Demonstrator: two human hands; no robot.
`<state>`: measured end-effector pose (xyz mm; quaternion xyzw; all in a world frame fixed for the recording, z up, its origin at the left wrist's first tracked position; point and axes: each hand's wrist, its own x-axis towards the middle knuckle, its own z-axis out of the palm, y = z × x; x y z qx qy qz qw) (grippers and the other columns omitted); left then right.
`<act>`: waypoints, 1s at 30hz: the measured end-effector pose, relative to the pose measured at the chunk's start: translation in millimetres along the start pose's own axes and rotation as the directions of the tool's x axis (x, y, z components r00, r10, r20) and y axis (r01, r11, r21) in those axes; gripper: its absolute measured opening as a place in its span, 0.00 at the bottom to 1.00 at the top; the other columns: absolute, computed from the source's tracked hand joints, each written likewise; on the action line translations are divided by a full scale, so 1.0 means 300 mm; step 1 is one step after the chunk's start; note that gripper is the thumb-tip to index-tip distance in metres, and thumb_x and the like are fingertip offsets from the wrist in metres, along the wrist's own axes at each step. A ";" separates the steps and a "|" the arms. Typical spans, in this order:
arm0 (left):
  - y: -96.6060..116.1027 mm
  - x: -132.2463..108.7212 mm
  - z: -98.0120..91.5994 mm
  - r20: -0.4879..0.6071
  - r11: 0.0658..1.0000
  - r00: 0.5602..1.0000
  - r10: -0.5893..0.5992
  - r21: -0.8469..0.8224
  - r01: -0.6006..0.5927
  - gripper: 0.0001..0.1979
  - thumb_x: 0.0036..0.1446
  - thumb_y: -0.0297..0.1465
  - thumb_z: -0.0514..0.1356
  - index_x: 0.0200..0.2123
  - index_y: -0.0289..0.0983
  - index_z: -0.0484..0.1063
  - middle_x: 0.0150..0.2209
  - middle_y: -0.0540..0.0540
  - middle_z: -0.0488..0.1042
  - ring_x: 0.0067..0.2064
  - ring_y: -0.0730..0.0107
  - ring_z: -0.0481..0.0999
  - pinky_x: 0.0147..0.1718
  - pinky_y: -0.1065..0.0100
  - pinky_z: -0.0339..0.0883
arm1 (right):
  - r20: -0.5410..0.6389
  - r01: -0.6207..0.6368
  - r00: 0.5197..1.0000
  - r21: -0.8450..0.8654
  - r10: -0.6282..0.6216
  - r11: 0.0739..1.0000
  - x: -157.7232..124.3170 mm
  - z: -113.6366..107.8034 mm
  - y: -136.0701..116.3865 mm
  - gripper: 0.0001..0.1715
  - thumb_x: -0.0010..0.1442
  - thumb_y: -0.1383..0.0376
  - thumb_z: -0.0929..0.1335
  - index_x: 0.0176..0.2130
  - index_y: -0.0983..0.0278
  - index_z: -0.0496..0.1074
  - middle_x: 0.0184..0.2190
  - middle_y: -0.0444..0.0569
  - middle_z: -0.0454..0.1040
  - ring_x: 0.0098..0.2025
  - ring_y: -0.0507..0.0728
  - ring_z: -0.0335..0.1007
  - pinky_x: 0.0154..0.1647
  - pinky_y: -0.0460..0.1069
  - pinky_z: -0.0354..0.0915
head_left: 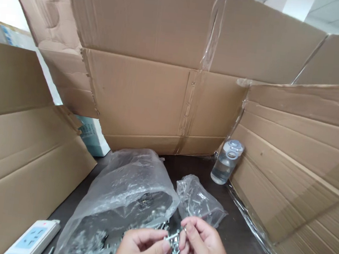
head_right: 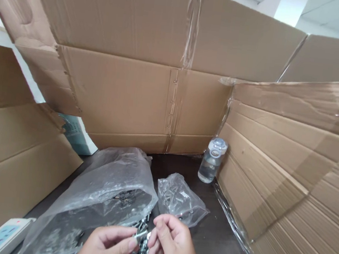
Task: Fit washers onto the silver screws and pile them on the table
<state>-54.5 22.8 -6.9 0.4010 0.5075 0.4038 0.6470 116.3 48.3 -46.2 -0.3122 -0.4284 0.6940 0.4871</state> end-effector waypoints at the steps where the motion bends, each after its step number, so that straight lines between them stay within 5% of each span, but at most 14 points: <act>1: 0.003 -0.006 0.006 -0.002 0.999 0.999 0.033 0.006 -0.033 0.28 0.35 0.49 0.73 0.30 0.30 0.81 0.18 0.48 0.70 0.21 0.76 0.64 0.22 0.73 0.60 | 0.014 0.003 1.000 0.027 -0.003 1.000 -0.005 0.003 -0.004 0.22 0.61 0.50 0.70 0.38 0.67 0.68 0.21 0.40 0.70 0.15 0.46 0.66 0.16 0.42 0.64; 5: 0.005 -0.025 0.019 -0.032 0.987 0.991 0.133 0.090 -0.130 0.18 0.45 0.42 0.70 0.32 0.31 0.81 0.21 0.47 0.72 0.23 0.74 0.66 0.24 0.73 0.63 | 0.029 -0.043 0.999 0.167 0.039 0.985 -0.029 0.018 -0.039 0.17 0.57 0.56 0.74 0.37 0.67 0.71 0.20 0.38 0.67 0.13 0.44 0.61 0.14 0.40 0.62; 14: 0.009 -0.036 0.025 -0.084 0.971 0.972 0.219 0.120 -0.208 0.15 0.46 0.37 0.70 0.35 0.32 0.81 0.21 0.49 0.73 0.22 0.74 0.69 0.24 0.72 0.66 | 0.051 -0.106 0.994 0.233 0.097 0.967 -0.050 0.009 -0.094 0.15 0.53 0.61 0.76 0.39 0.66 0.77 0.27 0.46 0.77 0.25 0.49 0.74 0.28 0.45 0.75; 30: 0.012 -0.042 0.036 -0.090 0.954 0.953 0.288 0.116 -0.278 0.11 0.45 0.32 0.69 0.33 0.33 0.81 0.19 0.50 0.74 0.20 0.76 0.70 0.21 0.75 0.67 | 0.056 -0.068 0.996 0.046 0.065 0.997 -0.051 0.001 -0.085 0.16 0.55 0.60 0.75 0.40 0.67 0.75 0.25 0.47 0.79 0.27 0.52 0.77 0.33 0.47 0.73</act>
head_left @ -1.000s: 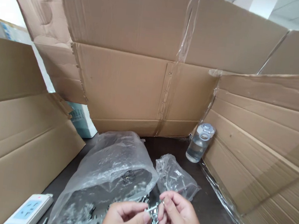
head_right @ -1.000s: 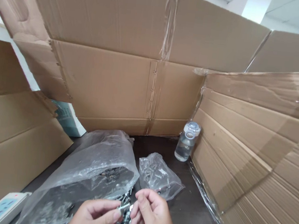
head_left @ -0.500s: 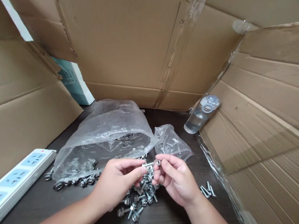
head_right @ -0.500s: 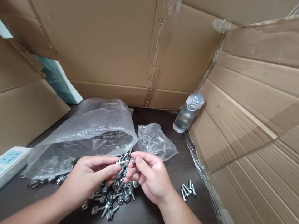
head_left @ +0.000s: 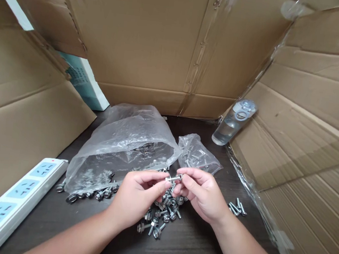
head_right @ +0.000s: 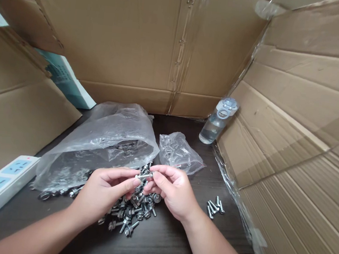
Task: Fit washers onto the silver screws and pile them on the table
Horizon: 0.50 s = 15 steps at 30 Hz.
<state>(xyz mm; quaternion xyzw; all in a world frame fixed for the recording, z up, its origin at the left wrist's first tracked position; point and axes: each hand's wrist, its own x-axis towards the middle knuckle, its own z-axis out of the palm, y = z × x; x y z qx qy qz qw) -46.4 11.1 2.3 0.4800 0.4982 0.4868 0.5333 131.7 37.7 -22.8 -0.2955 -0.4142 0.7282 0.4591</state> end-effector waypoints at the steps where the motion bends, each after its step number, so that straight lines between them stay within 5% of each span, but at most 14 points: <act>1: 0.002 0.001 0.000 -0.002 1.000 1.000 0.004 0.007 -0.004 0.11 0.45 0.32 0.69 0.32 0.33 0.81 0.19 0.50 0.74 0.20 0.76 0.70 0.21 0.75 0.67 | 0.001 0.005 1.000 -0.012 -0.005 1.000 0.000 -0.002 0.002 0.15 0.55 0.60 0.75 0.40 0.66 0.75 0.25 0.47 0.79 0.27 0.52 0.77 0.34 0.47 0.73; 15: -0.003 0.004 0.000 -0.006 0.999 1.000 -0.006 0.031 0.006 0.11 0.45 0.33 0.69 0.32 0.33 0.81 0.19 0.50 0.74 0.19 0.76 0.70 0.20 0.75 0.67 | 0.022 0.114 0.993 -0.202 -0.112 0.973 -0.003 -0.028 0.020 0.11 0.59 0.64 0.73 0.43 0.63 0.78 0.31 0.47 0.80 0.34 0.53 0.78 0.41 0.50 0.74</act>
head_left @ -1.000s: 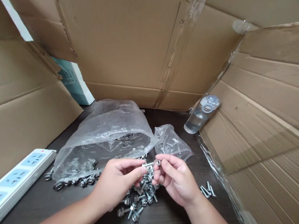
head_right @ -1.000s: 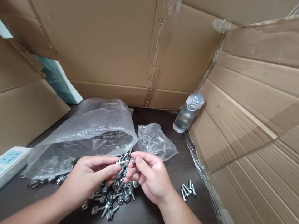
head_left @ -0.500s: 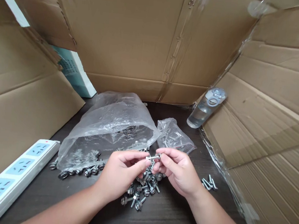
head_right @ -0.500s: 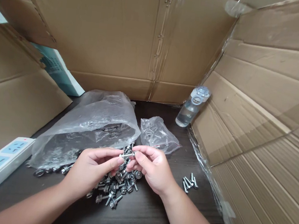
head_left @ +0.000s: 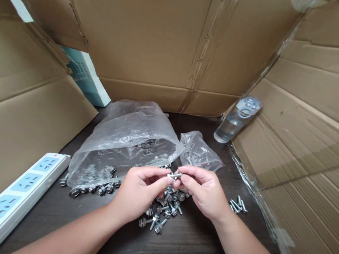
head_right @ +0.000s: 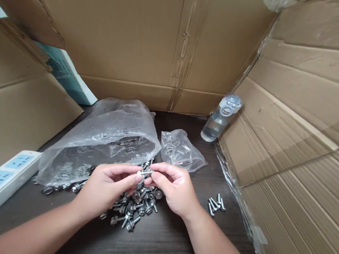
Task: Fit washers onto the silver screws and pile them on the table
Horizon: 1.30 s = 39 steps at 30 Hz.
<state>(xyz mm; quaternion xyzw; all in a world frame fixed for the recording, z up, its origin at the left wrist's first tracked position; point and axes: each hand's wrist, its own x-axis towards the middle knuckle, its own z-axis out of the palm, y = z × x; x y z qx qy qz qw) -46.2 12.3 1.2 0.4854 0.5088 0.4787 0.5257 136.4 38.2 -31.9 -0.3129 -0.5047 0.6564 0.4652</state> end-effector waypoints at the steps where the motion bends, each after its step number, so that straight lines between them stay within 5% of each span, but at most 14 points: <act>1: 0.000 0.000 0.000 0.000 1.000 1.000 0.003 0.005 -0.003 0.11 0.45 0.33 0.69 0.32 0.33 0.81 0.19 0.50 0.74 0.19 0.76 0.69 0.20 0.75 0.66 | -0.004 0.022 1.000 -0.038 -0.022 0.999 0.000 0.002 -0.004 0.10 0.59 0.64 0.73 0.42 0.63 0.78 0.31 0.47 0.79 0.34 0.53 0.78 0.40 0.49 0.74; 8: 0.007 0.001 0.001 -0.005 0.999 0.999 0.042 0.031 -0.042 0.10 0.46 0.34 0.69 0.32 0.33 0.81 0.18 0.50 0.73 0.19 0.76 0.68 0.20 0.74 0.66 | -0.012 0.160 0.985 -0.322 -0.173 0.933 0.001 0.016 -0.036 0.08 0.60 0.63 0.71 0.40 0.64 0.79 0.31 0.48 0.78 0.32 0.55 0.77 0.36 0.51 0.74; 20: -0.016 -0.002 -0.001 -0.011 0.947 0.965 0.262 0.197 -0.255 0.07 0.50 0.31 0.67 0.31 0.33 0.82 0.25 0.47 0.75 0.22 0.76 0.71 0.22 0.75 0.67 | 0.024 0.209 0.975 -0.439 -0.221 0.874 -0.003 0.014 -0.031 0.10 0.64 0.65 0.67 0.42 0.64 0.78 0.26 0.46 0.77 0.29 0.53 0.75 0.37 0.51 0.72; 27: -0.005 0.002 -0.001 -0.012 0.998 0.999 0.049 0.045 -0.048 0.08 0.48 0.32 0.68 0.31 0.33 0.81 0.20 0.49 0.75 0.19 0.78 0.68 0.19 0.77 0.64 | 0.032 0.279 0.954 -0.456 -0.298 0.845 -0.003 0.021 -0.033 0.09 0.62 0.68 0.68 0.41 0.62 0.79 0.30 0.47 0.77 0.34 0.55 0.75 0.39 0.51 0.72; 32: -0.008 -0.001 -0.002 0.028 0.999 0.999 0.038 -0.002 -0.038 0.07 0.48 0.32 0.68 0.30 0.33 0.81 0.17 0.51 0.73 0.18 0.77 0.69 0.18 0.77 0.66 | 0.066 0.309 0.945 -0.493 -0.319 0.813 0.000 0.013 -0.031 0.10 0.63 0.68 0.68 0.43 0.62 0.78 0.29 0.47 0.77 0.35 0.54 0.75 0.41 0.51 0.71; 36: -0.022 0.001 -0.005 0.030 0.960 0.967 0.254 0.111 -0.256 0.05 0.50 0.29 0.67 0.31 0.33 0.81 0.22 0.48 0.76 0.20 0.76 0.71 0.19 0.75 0.68 | 0.056 0.275 0.957 -0.487 -0.285 0.829 -0.003 0.009 -0.017 0.09 0.64 0.66 0.67 0.42 0.63 0.78 0.25 0.45 0.77 0.32 0.53 0.74 0.40 0.51 0.70; 39: -0.037 0.007 -0.008 0.050 0.821 0.855 0.516 0.257 -0.511 0.05 0.52 0.25 0.66 0.34 0.33 0.82 0.25 0.46 0.78 0.24 0.75 0.75 0.23 0.76 0.70 | -0.001 0.124 0.991 -0.334 -0.132 0.934 -0.006 0.014 -0.004 0.10 0.64 0.61 0.68 0.40 0.64 0.77 0.22 0.43 0.75 0.26 0.51 0.74 0.33 0.48 0.72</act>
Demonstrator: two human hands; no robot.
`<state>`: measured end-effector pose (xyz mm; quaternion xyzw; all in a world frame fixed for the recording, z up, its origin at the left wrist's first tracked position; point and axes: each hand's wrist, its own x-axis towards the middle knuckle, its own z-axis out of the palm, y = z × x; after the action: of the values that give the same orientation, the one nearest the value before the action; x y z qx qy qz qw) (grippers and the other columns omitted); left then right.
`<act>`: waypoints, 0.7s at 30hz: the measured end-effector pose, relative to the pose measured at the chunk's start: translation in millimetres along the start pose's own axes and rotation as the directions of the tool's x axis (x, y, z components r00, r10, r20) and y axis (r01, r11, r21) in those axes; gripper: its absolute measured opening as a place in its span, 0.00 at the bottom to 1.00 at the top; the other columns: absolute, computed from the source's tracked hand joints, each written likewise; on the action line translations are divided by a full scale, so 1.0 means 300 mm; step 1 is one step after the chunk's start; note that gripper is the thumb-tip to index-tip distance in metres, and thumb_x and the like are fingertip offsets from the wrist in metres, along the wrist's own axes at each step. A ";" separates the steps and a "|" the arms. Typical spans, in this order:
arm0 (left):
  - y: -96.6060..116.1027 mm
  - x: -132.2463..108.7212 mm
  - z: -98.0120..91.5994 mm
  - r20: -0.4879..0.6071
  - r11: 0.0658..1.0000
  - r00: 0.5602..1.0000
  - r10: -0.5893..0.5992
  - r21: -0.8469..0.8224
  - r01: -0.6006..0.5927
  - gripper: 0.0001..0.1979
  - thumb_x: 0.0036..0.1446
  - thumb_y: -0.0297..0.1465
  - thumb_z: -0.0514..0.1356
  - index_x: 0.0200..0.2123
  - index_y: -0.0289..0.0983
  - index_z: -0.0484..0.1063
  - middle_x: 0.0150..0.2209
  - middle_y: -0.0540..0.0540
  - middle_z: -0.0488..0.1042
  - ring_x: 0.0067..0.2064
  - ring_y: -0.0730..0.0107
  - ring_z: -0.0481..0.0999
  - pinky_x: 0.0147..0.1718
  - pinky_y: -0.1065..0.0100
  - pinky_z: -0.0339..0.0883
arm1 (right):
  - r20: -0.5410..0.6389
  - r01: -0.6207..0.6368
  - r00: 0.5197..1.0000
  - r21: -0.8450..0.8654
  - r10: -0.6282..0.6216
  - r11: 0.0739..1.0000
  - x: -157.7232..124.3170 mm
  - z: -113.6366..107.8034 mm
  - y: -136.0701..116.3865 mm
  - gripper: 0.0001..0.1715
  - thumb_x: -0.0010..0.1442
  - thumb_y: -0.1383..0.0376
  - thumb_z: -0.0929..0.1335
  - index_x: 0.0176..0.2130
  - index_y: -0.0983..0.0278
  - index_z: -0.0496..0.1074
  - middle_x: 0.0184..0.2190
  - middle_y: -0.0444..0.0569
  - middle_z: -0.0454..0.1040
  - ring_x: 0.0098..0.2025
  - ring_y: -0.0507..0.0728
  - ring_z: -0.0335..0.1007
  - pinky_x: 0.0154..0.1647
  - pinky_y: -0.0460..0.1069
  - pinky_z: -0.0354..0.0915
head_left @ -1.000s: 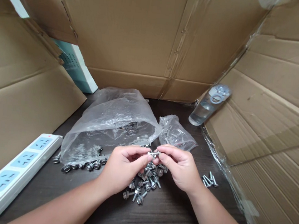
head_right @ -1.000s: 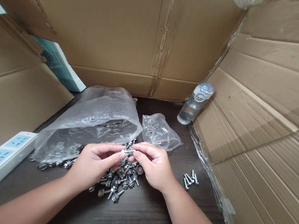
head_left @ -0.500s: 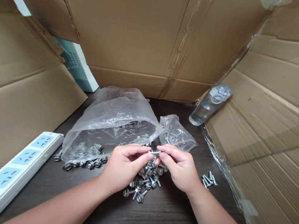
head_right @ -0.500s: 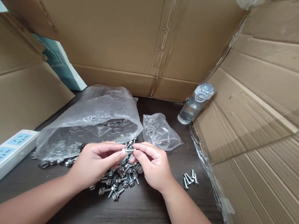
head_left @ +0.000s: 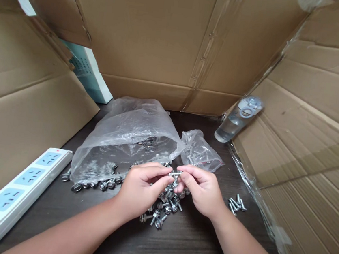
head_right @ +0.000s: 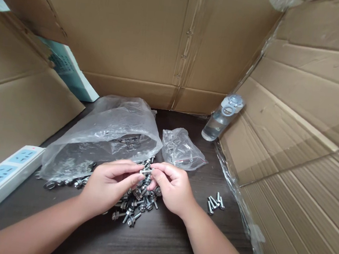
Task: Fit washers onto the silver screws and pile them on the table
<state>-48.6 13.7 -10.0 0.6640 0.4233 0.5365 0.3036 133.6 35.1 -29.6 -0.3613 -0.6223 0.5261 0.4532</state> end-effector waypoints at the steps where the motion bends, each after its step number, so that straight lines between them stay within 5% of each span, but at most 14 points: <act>1: -0.006 0.000 0.000 -0.008 0.996 0.997 0.083 0.047 -0.082 0.06 0.52 0.24 0.65 0.35 0.33 0.82 0.26 0.46 0.78 0.25 0.75 0.76 0.24 0.77 0.70 | 0.008 -0.061 0.998 0.073 0.060 0.995 0.000 0.004 0.002 0.11 0.64 0.60 0.68 0.40 0.65 0.76 0.21 0.43 0.74 0.24 0.51 0.74 0.30 0.47 0.72; 7: -0.029 0.005 -0.006 0.000 0.931 0.946 0.323 0.182 -0.317 0.08 0.53 0.21 0.64 0.37 0.31 0.80 0.30 0.44 0.81 0.29 0.75 0.79 0.30 0.77 0.73 | 0.056 -0.233 0.972 0.325 0.228 0.917 0.005 0.020 0.005 0.14 0.60 0.57 0.71 0.38 0.66 0.75 0.23 0.41 0.72 0.20 0.49 0.73 0.23 0.44 0.71; 12: -0.025 0.002 -0.008 0.007 0.940 0.957 0.289 0.189 -0.285 0.07 0.53 0.22 0.65 0.36 0.33 0.81 0.31 0.44 0.81 0.30 0.74 0.80 0.32 0.77 0.73 | 0.041 -0.197 0.980 0.363 0.195 0.911 -0.001 0.019 0.006 0.12 0.59 0.59 0.72 0.39 0.65 0.75 0.24 0.41 0.73 0.22 0.50 0.75 0.25 0.45 0.73; 17: -0.018 -0.001 -0.001 0.010 0.999 1.000 -0.007 0.052 0.007 0.04 0.52 0.26 0.66 0.32 0.35 0.82 0.24 0.47 0.79 0.24 0.74 0.76 0.24 0.76 0.71 | -0.008 -0.028 1.000 0.172 0.030 0.985 -0.004 0.009 0.003 0.08 0.63 0.62 0.69 0.41 0.63 0.76 0.24 0.42 0.74 0.26 0.50 0.76 0.32 0.46 0.73; 21: -0.011 0.006 -0.004 0.246 0.870 0.888 -0.389 -0.219 0.441 0.06 0.54 0.33 0.65 0.31 0.37 0.81 0.22 0.49 0.77 0.20 0.77 0.72 0.20 0.76 0.69 | -0.014 0.061 0.998 0.034 -0.060 0.998 -0.001 0.006 0.006 0.08 0.63 0.64 0.68 0.41 0.63 0.76 0.26 0.43 0.75 0.27 0.50 0.76 0.35 0.47 0.73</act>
<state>-50.4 16.9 -11.8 0.5586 0.4481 0.4434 0.5391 132.1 34.6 -31.3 -0.3377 -0.6209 0.5205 0.4790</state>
